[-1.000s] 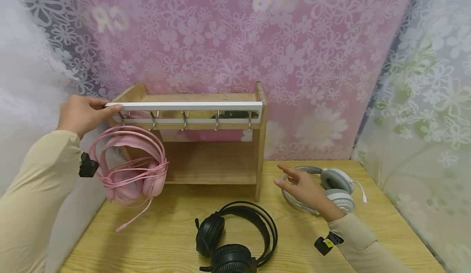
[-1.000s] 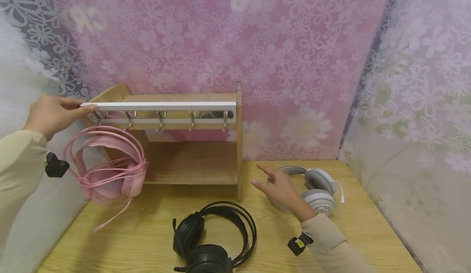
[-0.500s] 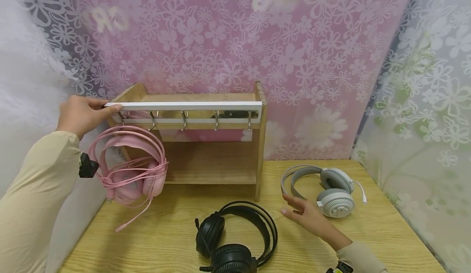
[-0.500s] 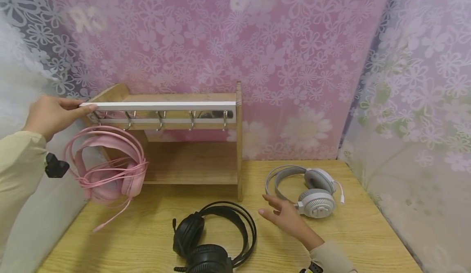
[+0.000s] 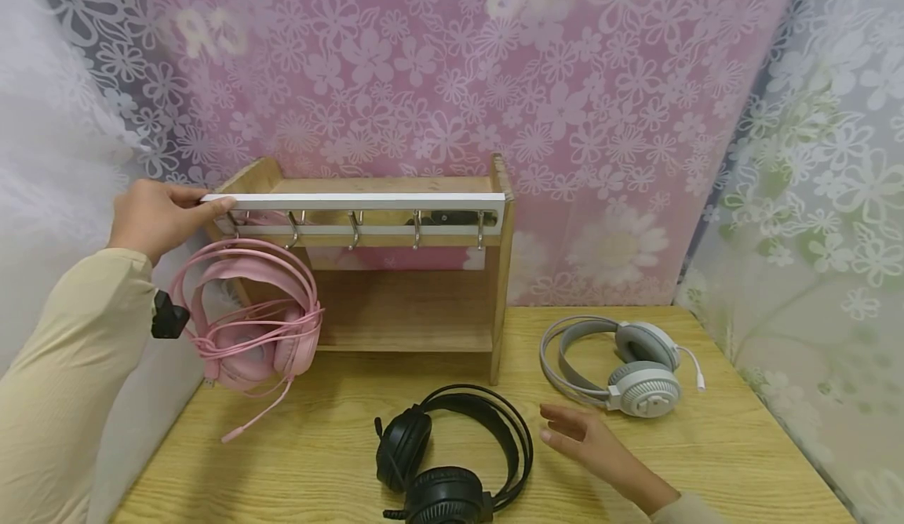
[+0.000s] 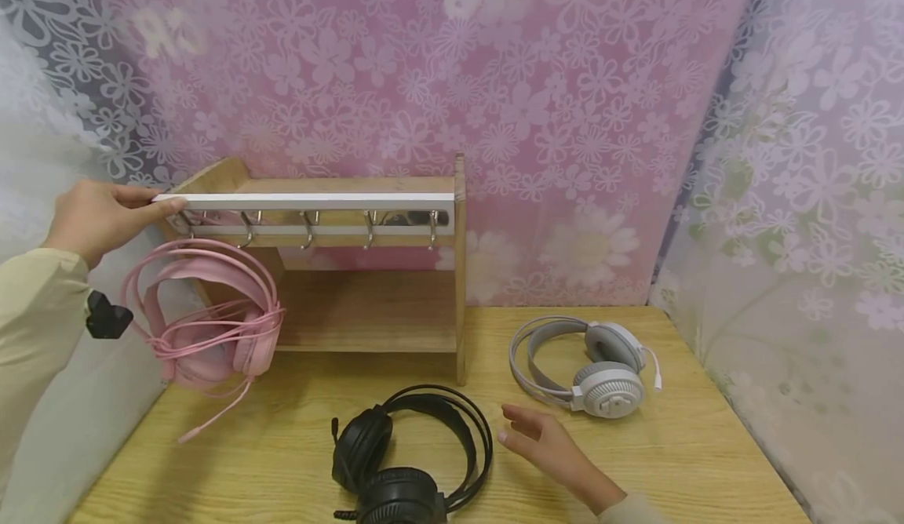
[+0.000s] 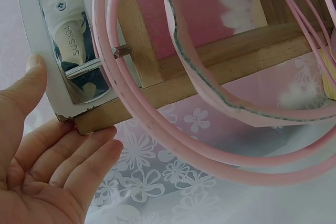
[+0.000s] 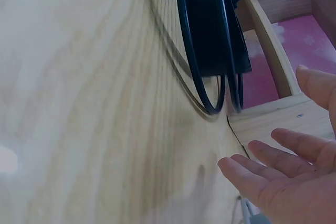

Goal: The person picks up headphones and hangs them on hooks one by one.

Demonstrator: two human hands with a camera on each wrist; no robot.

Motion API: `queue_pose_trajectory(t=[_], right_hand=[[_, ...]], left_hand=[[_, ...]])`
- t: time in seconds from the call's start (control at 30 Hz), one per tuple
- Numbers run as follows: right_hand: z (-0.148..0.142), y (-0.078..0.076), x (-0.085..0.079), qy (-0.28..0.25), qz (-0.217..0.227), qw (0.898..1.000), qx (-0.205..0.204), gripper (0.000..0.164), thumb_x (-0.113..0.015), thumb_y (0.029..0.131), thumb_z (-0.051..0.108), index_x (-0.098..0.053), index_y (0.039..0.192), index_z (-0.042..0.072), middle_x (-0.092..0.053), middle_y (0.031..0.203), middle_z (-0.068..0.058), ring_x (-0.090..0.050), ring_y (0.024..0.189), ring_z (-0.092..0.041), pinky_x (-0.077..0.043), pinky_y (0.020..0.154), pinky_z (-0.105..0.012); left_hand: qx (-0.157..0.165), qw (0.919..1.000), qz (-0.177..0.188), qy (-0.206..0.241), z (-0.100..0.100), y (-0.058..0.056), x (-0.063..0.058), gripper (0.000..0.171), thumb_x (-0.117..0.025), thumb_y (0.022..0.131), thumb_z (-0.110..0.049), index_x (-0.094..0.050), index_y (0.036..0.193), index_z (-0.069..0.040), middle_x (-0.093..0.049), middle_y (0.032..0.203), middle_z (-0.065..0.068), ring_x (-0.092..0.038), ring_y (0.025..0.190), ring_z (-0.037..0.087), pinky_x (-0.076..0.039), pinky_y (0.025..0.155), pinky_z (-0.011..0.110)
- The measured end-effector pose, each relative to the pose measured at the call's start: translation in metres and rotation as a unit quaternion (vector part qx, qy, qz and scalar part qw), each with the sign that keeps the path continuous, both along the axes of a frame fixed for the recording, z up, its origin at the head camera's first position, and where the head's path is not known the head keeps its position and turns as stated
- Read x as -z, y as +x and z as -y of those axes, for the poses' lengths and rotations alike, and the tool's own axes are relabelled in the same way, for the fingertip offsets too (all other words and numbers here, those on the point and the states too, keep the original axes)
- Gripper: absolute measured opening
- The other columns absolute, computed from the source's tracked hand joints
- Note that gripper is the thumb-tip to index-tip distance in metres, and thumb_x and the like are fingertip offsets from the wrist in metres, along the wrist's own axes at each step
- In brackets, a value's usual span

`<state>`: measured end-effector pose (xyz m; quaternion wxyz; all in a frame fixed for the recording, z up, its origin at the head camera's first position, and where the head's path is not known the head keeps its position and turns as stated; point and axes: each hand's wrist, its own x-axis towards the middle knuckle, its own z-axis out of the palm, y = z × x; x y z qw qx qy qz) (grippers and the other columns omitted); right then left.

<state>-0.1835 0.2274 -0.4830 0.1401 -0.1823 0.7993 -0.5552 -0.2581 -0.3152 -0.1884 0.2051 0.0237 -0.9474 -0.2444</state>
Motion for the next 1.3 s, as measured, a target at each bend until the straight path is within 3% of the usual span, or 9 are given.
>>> queue_pose_trajectory(t=[0.17, 0.37, 0.63, 0.87, 1.1, 1.2, 1.3], right_hand=[[0.005, 0.004, 0.008, -0.01, 0.04, 0.999, 0.001, 0.058, -0.054, 0.099, 0.022, -0.035, 0.14, -0.015, -0.041, 0.141, -0.034, -0.048, 0.124, -0.045, -0.048, 0.094, -0.039], [0.011, 0.008, 0.013, -0.018, 0.075, 0.997, 0.003, 0.063, -0.053, 0.1, 0.026, -0.033, 0.139, -0.018, -0.042, 0.139, -0.034, -0.048, 0.124, -0.046, -0.046, 0.096, -0.046], [0.017, 0.009, 0.014, -0.055, 0.108, 0.993, -0.004, 0.06, -0.051, 0.101, 0.024, -0.032, 0.14, -0.017, -0.036, 0.143, -0.035, -0.041, 0.13, -0.046, -0.046, 0.097, -0.041], [0.028, 0.014, 0.006, -0.087, 0.151, 0.984, 0.036, 0.066, -0.052, 0.1, 0.03, -0.029, 0.144, -0.014, -0.031, 0.147, -0.033, -0.032, 0.136, -0.044, -0.04, 0.104, -0.043], [0.032, 0.014, 0.003, -0.155, 0.191, 0.968, 0.053, 0.066, -0.051, 0.1, 0.025, -0.023, 0.145, -0.014, -0.016, 0.153, -0.032, -0.015, 0.14, -0.048, -0.033, 0.103, -0.059], [0.033, 0.015, 0.003, -0.175, 0.203, 0.961, 0.059, 0.067, -0.052, 0.1, 0.025, -0.021, 0.146, -0.013, -0.017, 0.153, -0.031, -0.023, 0.139, -0.046, -0.038, 0.1, -0.057], [0.036, 0.016, 0.004, -0.189, 0.209, 0.956, 0.08, 0.068, -0.055, 0.099, 0.024, -0.022, 0.147, -0.012, -0.025, 0.151, -0.03, -0.042, 0.131, -0.037, -0.044, 0.098, -0.049]], left_hand=[[0.0, 1.0, 0.0, 0.002, 0.0, 0.0, 0.0, 0.075, -0.059, 0.085, -0.062, -0.062, 0.125, 0.001, -0.06, 0.118, 0.028, -0.054, 0.099, 0.04, -0.038, 0.061, 0.036], [-0.002, 1.0, 0.004, 0.005, 0.0, 0.0, 0.0, 0.076, -0.059, 0.084, -0.062, -0.061, 0.126, 0.001, -0.06, 0.119, 0.028, -0.053, 0.104, 0.043, -0.04, 0.066, 0.039], [-0.002, 1.0, -0.001, 0.008, -0.001, 0.0, 0.0, 0.076, -0.059, 0.084, -0.062, -0.062, 0.126, 0.002, -0.06, 0.118, 0.028, -0.053, 0.106, 0.045, -0.044, 0.077, 0.052], [-0.005, 1.0, 0.001, 0.006, -0.001, -0.001, 0.0, 0.075, -0.06, 0.085, -0.061, -0.062, 0.125, 0.002, -0.06, 0.118, 0.028, -0.054, 0.103, 0.042, -0.041, 0.066, 0.039], [-0.006, 1.0, -0.001, 0.005, 0.0, -0.001, 0.0, 0.075, -0.06, 0.084, -0.061, -0.063, 0.124, 0.002, -0.061, 0.118, 0.028, -0.054, 0.102, 0.041, -0.039, 0.063, 0.036], [-0.005, 1.0, -0.003, 0.006, 0.0, -0.001, 0.0, 0.075, -0.061, 0.084, -0.062, -0.063, 0.124, 0.001, -0.061, 0.118, 0.028, -0.053, 0.105, 0.042, -0.039, 0.068, 0.039], [-0.004, 1.0, -0.003, 0.007, 0.001, -0.001, 0.0, 0.075, -0.061, 0.084, -0.062, -0.063, 0.124, 0.001, -0.061, 0.118, 0.028, -0.052, 0.106, 0.042, -0.04, 0.07, 0.041]])
